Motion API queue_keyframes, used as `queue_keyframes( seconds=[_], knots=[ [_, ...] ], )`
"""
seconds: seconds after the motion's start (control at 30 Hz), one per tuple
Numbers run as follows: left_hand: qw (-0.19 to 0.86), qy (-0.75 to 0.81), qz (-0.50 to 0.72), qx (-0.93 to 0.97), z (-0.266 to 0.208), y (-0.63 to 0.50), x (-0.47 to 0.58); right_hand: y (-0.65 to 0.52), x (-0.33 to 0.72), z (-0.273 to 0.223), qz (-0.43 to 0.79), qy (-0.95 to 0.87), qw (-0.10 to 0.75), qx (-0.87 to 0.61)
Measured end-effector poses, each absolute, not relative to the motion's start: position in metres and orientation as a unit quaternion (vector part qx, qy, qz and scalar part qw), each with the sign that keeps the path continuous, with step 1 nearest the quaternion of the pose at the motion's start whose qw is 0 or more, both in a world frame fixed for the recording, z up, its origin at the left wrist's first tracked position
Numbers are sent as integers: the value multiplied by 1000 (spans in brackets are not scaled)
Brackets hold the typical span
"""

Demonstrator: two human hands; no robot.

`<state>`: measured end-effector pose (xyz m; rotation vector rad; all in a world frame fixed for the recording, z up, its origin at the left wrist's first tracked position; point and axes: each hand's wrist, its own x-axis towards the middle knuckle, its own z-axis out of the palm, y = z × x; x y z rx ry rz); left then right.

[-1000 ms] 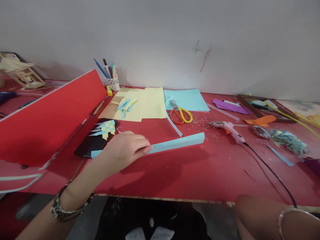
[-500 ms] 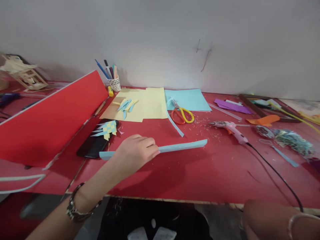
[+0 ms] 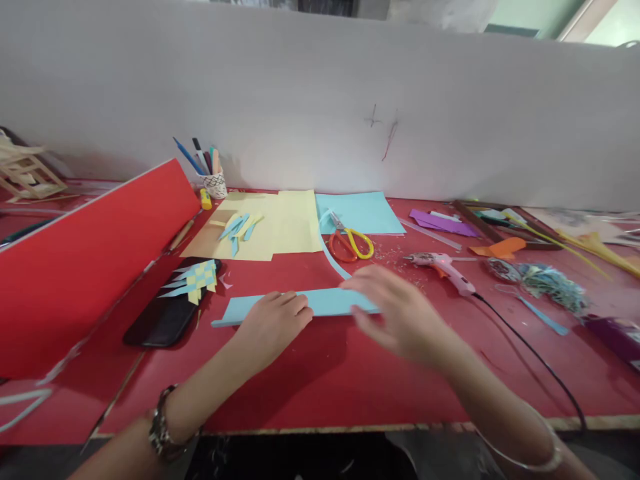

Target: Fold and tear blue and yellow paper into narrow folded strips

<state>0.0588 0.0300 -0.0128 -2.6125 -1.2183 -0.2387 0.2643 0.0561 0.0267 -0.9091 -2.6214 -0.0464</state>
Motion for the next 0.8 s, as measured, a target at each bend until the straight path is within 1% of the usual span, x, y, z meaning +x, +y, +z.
queue_keyframes(
  seconds=[0.07,0.13,0.2,0.3,0.43,0.53,0.63,0.7,0.8],
  knots=[
    [133,-425,-85,-891,-15,38,59,62,253,13,-36,-941,122,-313],
    [117,-429,-98,-890,-18,47,59,69,245,-2,-57,-949,54,-306],
    [94,-422,-115,-894,-23,53,59,75,241,-14,-65,-948,25,-311],
    [96,-398,-153,-900,-30,60,62,80,240,-22,-58,-946,33,-316],
    [150,-360,-181,-903,-36,65,70,79,237,-26,-23,-937,50,-344],
    [183,-324,-167,-913,-38,68,72,78,236,-27,33,-922,19,-385],
    [183,-299,-159,-923,-39,71,66,80,239,-26,112,-913,-5,-393],
    [182,-296,-165,-923,-40,72,58,84,245,-26,154,-910,-2,-386],
    [193,-302,-179,-916,-39,75,44,91,257,-27,186,-913,31,-362]
  ],
)
